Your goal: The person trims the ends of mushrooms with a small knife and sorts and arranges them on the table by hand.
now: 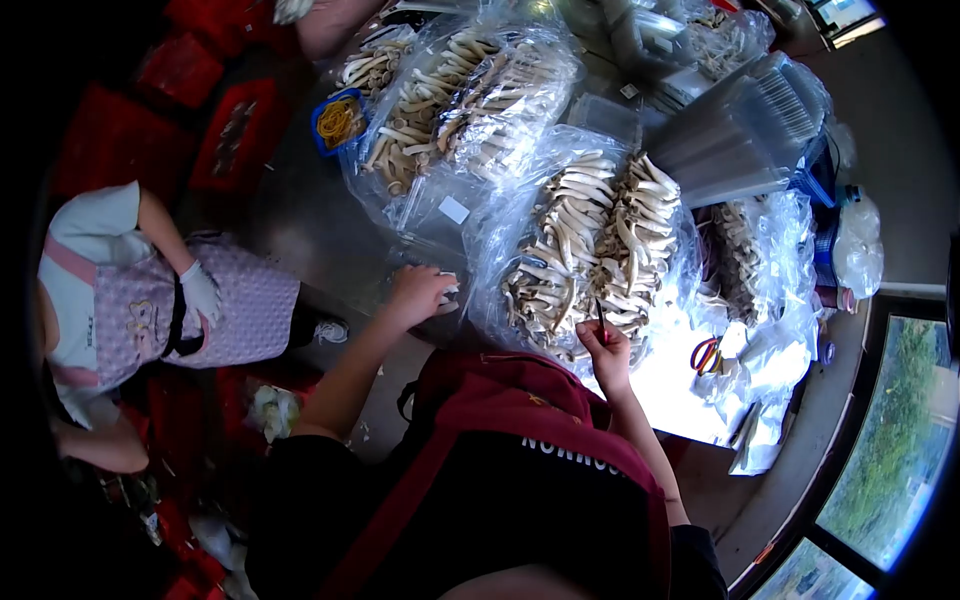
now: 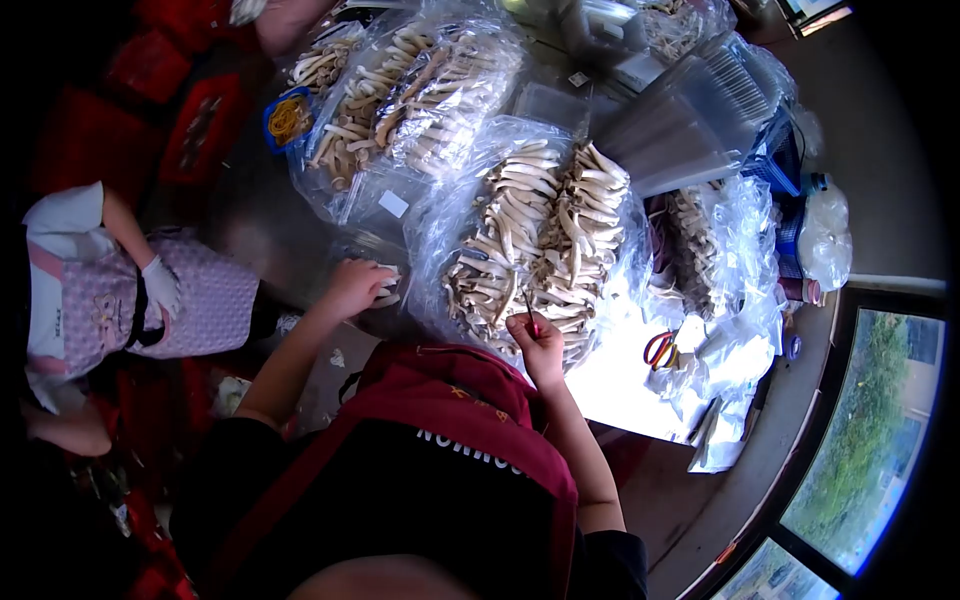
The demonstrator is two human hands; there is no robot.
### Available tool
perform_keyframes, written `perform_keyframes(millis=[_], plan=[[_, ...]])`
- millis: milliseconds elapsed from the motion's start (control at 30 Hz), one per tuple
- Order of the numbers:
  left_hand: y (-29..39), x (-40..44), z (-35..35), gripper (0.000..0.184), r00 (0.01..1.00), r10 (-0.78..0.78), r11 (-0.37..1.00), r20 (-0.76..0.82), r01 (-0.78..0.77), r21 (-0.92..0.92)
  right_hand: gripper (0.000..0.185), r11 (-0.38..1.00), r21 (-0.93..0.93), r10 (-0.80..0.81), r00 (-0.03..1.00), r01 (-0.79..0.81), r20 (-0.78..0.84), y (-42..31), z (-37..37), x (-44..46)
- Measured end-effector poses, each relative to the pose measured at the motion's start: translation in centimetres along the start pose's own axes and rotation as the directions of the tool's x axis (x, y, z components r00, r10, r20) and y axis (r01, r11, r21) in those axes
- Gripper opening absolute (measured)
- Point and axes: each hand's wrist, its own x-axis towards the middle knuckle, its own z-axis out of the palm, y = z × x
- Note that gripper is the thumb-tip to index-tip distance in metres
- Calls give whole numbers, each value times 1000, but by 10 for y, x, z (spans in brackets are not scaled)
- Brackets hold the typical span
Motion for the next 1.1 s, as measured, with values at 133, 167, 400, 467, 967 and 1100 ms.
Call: perform_keyframes(millis=[133, 167, 400, 467, 967, 1100], plan=[[-11, -2, 1, 29, 998, 65, 998, -27, -65, 12, 15, 998, -32, 55, 999, -54, 2, -2, -9, 5], [-9, -2, 1, 32, 997, 72, 997, -33, -72, -13, 16, 997, -50, 57, 998, -57, -14, -4, -11, 6], [-17, -8, 14, 36, 988, -29, 999, -149, 32, 17, 15, 997, -30, 72, 997, -73, -42, 6, -26, 15], [-21, -6, 15, 37, 995, -25, 1000, -101, 24, -5, 16, 995, -16, 102, 993, -103, -53, 4, -29, 17], [84, 250, 27, 42, 940, 324, 944, -111, -328, -27, 19, 982, -181, 36, 990, -61, -137, -15, -42, 36], [80, 303, 59, 42, 970, 202, 975, -138, -185, 123, 19, 988, -140, 37, 980, -66, -195, 9, -54, 28]])
